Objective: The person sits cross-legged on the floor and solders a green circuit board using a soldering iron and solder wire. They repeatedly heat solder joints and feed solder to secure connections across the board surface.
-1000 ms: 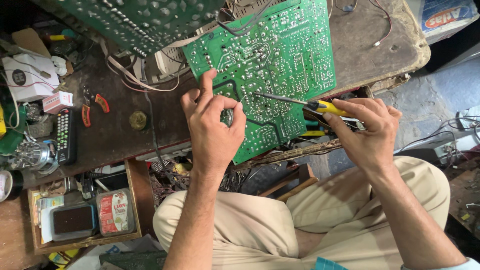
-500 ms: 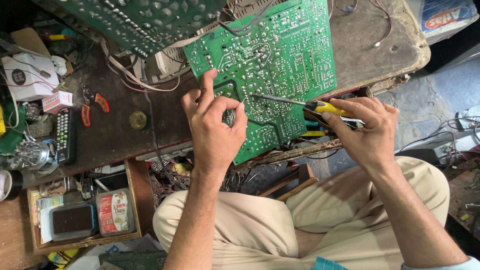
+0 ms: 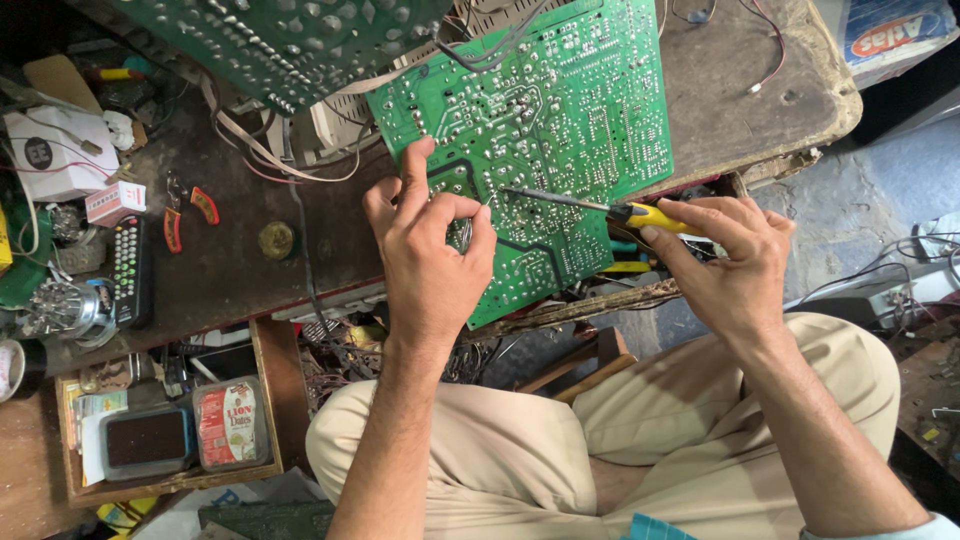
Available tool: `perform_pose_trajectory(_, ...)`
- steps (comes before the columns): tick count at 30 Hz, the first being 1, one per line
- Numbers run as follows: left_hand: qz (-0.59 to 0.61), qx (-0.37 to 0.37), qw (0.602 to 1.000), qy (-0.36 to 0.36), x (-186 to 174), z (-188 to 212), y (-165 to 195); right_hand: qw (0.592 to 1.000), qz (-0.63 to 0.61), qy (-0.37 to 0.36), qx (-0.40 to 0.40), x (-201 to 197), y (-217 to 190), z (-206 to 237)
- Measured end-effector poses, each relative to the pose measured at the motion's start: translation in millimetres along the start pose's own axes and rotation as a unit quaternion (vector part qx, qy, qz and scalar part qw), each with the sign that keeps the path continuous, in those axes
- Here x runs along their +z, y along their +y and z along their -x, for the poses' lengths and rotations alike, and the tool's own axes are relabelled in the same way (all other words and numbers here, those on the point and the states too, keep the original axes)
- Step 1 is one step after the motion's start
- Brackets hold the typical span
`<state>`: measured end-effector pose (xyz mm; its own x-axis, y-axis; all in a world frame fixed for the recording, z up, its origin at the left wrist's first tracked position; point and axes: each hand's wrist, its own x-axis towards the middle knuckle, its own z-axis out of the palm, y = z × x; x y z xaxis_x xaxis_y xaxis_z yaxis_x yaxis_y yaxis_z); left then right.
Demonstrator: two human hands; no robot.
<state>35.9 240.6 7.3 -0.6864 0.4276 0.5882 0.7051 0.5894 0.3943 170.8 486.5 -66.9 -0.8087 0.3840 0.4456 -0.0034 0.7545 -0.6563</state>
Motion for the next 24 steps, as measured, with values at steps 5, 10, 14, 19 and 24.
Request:
perform_pose_trajectory(5, 0.002, -0.003, 1.0, 0.004, 0.7, -0.4, 2.3, 1.0, 0.007, -0.01, 0.007, 0.6, -1.1, -2.4)
perform_pose_trajectory(10, 0.003, -0.007, 1.0, 0.004, -0.3, -0.3, 3.6, 1.0, -0.017, -0.02, 0.017, 0.7, -1.2, -3.8)
perform_pose_trajectory(14, -0.004, 0.001, 1.0, 0.007, -0.5, -0.8, 3.7, 1.0, 0.006, -0.016, 0.002, 1.0, -1.2, -3.3)
perform_pose_trajectory(19, -0.008, -0.003, 1.0, 0.006, -0.7, -0.4, 4.2, 1.0, 0.017, -0.013, 0.002, 1.7, -2.5, -1.0)
perform_pose_trajectory(24, -0.015, -0.003, 1.0, 0.007, 1.0, -1.9, 4.0, 1.0, 0.005, -0.009, 0.002, 3.2, -2.0, -1.3)
